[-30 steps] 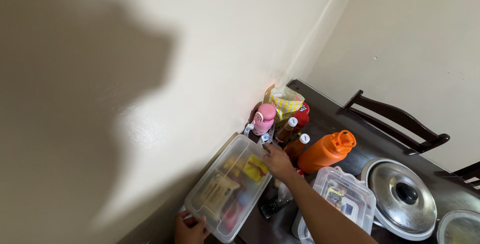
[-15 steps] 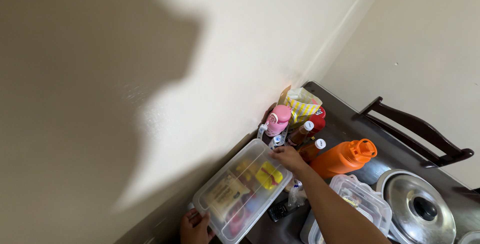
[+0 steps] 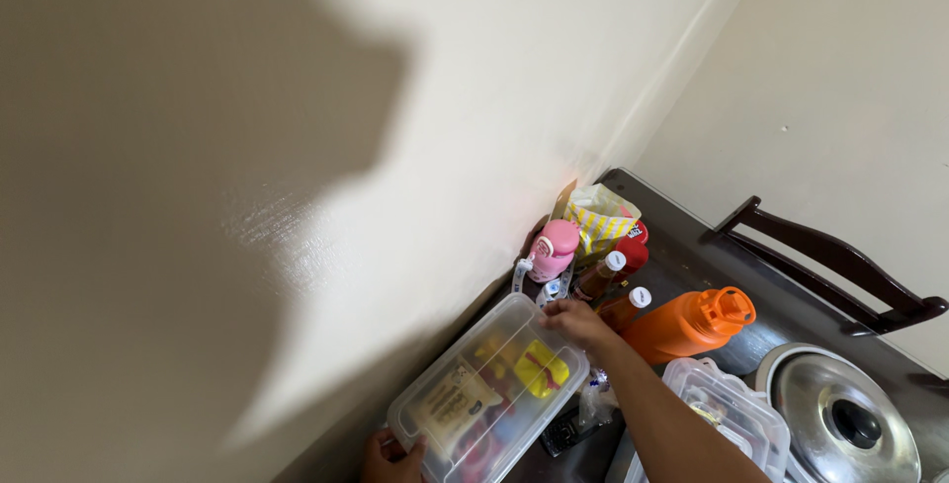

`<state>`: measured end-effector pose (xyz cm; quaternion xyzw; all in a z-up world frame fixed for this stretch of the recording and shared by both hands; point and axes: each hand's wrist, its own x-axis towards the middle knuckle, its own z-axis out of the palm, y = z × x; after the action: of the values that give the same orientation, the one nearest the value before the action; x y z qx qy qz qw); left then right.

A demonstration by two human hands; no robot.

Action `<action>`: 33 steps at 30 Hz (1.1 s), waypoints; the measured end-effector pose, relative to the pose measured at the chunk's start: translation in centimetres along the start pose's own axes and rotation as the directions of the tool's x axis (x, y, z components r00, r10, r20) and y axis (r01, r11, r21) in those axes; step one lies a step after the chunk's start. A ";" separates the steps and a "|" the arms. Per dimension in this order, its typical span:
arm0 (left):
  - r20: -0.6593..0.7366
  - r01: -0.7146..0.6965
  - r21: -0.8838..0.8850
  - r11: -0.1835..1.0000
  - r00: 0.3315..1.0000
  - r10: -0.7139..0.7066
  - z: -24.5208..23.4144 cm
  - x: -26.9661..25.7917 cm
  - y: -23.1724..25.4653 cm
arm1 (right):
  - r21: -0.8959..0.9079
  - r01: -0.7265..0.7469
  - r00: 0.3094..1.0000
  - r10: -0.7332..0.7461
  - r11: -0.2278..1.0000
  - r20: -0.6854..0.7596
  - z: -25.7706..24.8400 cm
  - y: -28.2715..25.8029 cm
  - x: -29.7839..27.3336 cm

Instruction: The person organizes snack packets into a clear plastic container on a dining table. They open a red snack packet, place it inside the container, and arrange other items including a wrapped bread-like item and yellow packets. The person closes the container lid and stacks it on top of another container.

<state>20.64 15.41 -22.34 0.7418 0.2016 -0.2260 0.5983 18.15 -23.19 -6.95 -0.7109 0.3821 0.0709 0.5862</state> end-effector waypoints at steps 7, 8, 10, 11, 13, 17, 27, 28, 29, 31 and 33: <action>0.019 -0.069 0.098 0.993 0.998 0.068 0.1 0.0 -0.3 | -0.468 0.112 0.951 -0.231 0.877 -0.205 0.6 -3.6 -2.4; 0.022 -0.029 0.085 0.996 0.999 0.027 0.1 -0.1 -0.2 | -0.478 0.129 0.945 -0.254 0.869 -0.207 0.6 -3.7 -2.6; 0.033 -0.013 0.043 0.999 0.999 0.011 0.2 -0.2 0.0 | -0.496 0.163 0.931 -0.300 0.853 -0.210 0.6 -3.8 -2.9; 0.040 -0.037 0.013 0.999 0.999 0.037 0.2 -0.1 0.2 | -0.502 0.171 0.926 -0.312 0.848 -0.212 0.6 -3.8 -2.9; 0.028 -0.083 -0.008 0.997 0.996 0.083 0.1 -0.7 0.6 | -0.512 0.185 0.920 -0.331 0.839 -0.211 0.9 -3.6 -3.2; -0.053 -0.020 0.074 0.997 0.998 0.024 -0.3 -4.4 3.8 | -0.561 0.236 0.870 -0.430 0.794 -0.243 1.6 -3.5 -3.5; 0.080 0.196 -0.315 0.929 0.981 -0.179 -0.7 -4.8 6.6 | -0.539 0.250 0.865 -0.435 0.805 -0.249 2.2 -3.1 -3.8; 0.089 0.204 -0.304 0.931 0.979 -0.185 -0.7 -4.6 6.4 | -0.536 0.254 0.863 -0.439 0.805 -0.249 2.2 -3.3 -3.9; 0.097 0.212 -0.292 0.933 0.977 -0.192 -0.7 -4.3 6.3 | -0.543 0.243 0.868 -0.431 0.803 -0.248 2.2 -3.5 -4.0; 0.128 0.251 -0.299 0.921 0.967 -0.222 -1.0 -3.9 6.0 | -0.558 0.222 0.876 -0.414 0.800 -0.245 2.4 -3.9 -4.4; 0.175 0.312 -0.333 0.890 0.948 -0.266 -1.4 -3.4 5.7 | -0.555 0.211 0.884 -0.400 0.804 -0.243 2.7 -4.2 -4.5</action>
<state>21.18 15.54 -15.59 0.5671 0.3095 -0.3184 0.6937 18.58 -18.68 -2.02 -0.8947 0.3251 -0.0540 0.3015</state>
